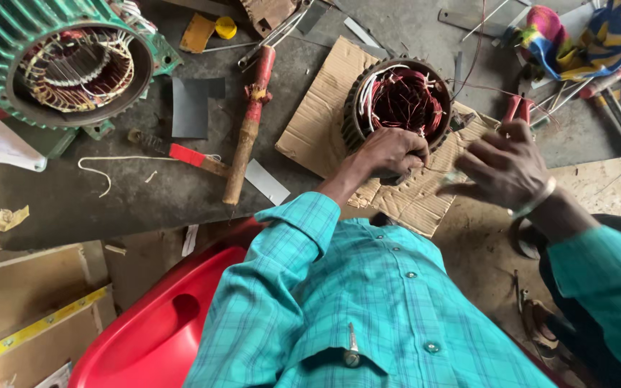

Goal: The person uses pliers and wire cutters to strip insulation from copper wires and adjust connections on a motor stator placed on a cardboard sheet. The person repeatedly cuts and manipulates individual wires within the stator assembly.

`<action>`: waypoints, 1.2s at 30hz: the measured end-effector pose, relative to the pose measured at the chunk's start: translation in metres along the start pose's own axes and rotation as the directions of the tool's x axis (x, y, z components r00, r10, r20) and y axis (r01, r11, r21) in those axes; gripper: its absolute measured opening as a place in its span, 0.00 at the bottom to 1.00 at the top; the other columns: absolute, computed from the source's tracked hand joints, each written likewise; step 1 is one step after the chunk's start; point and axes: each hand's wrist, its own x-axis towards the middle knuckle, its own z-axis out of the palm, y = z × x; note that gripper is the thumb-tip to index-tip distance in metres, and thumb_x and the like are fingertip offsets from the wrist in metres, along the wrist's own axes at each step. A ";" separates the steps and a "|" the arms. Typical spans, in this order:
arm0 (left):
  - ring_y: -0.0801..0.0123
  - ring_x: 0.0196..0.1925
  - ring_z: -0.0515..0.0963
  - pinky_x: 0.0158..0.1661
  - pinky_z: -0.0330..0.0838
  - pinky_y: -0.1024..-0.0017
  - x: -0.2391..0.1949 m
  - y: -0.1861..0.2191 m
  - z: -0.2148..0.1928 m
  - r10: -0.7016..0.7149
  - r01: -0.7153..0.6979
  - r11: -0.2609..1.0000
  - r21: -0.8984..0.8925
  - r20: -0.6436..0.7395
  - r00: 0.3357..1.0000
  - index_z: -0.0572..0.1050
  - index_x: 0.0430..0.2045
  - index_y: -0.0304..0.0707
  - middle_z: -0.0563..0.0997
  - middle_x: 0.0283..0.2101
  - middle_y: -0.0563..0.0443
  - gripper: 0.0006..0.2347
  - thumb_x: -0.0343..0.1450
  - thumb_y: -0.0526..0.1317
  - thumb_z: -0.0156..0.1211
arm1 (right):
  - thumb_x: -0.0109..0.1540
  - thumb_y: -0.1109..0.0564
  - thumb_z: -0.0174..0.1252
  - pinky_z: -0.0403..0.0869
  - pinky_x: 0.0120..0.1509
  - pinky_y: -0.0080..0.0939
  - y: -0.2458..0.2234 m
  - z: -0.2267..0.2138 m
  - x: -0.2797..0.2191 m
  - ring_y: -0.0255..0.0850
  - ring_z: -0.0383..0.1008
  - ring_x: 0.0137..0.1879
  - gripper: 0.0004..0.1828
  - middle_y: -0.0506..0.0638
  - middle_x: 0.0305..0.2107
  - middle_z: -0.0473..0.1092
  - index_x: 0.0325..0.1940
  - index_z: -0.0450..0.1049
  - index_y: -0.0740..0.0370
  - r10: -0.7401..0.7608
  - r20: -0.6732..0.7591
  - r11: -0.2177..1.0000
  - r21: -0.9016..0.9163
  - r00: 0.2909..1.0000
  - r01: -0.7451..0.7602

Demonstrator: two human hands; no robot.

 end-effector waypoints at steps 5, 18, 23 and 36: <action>0.65 0.39 0.86 0.42 0.77 0.63 -0.004 0.003 -0.001 -0.011 0.011 1.000 0.005 -0.009 1.000 0.83 0.33 0.51 0.87 0.35 0.56 0.08 0.63 0.44 0.66 | 0.57 0.38 0.63 0.63 0.57 0.47 -0.008 -0.001 0.021 0.37 0.69 0.37 0.14 0.40 0.26 0.63 0.35 0.69 0.44 -0.146 0.075 0.944 -0.287 0.986 0.162; 0.61 0.42 0.85 0.43 0.76 0.61 -0.004 0.009 -0.008 0.037 -0.038 0.998 0.047 0.017 0.999 0.83 0.33 0.48 0.86 0.38 0.52 0.09 0.62 0.43 0.68 | 0.57 0.32 0.61 0.61 0.54 0.49 -0.018 -0.013 0.017 0.40 0.66 0.38 0.22 0.43 0.27 0.62 0.34 0.67 0.50 -0.017 0.054 0.984 -0.179 0.998 0.027; 0.61 0.42 0.86 0.43 0.76 0.61 -0.004 0.013 -0.011 -0.032 0.033 0.999 -0.014 0.009 0.999 0.83 0.32 0.48 0.86 0.37 0.53 0.07 0.63 0.43 0.68 | 0.59 0.31 0.61 0.60 0.49 0.51 -0.015 -0.033 -0.003 0.42 0.64 0.33 0.23 0.45 0.22 0.60 0.30 0.66 0.49 -0.166 0.070 0.977 -0.125 0.984 0.174; 0.64 0.39 0.86 0.40 0.79 0.64 0.002 0.003 0.003 -0.029 0.029 1.000 -0.002 -0.042 0.999 0.84 0.32 0.53 0.86 0.38 0.56 0.08 0.61 0.41 0.69 | 0.60 0.36 0.65 0.63 0.52 0.47 -0.029 0.005 -0.056 0.41 0.70 0.44 0.21 0.47 0.35 0.70 0.41 0.68 0.50 0.336 -0.053 0.935 0.143 0.940 -0.326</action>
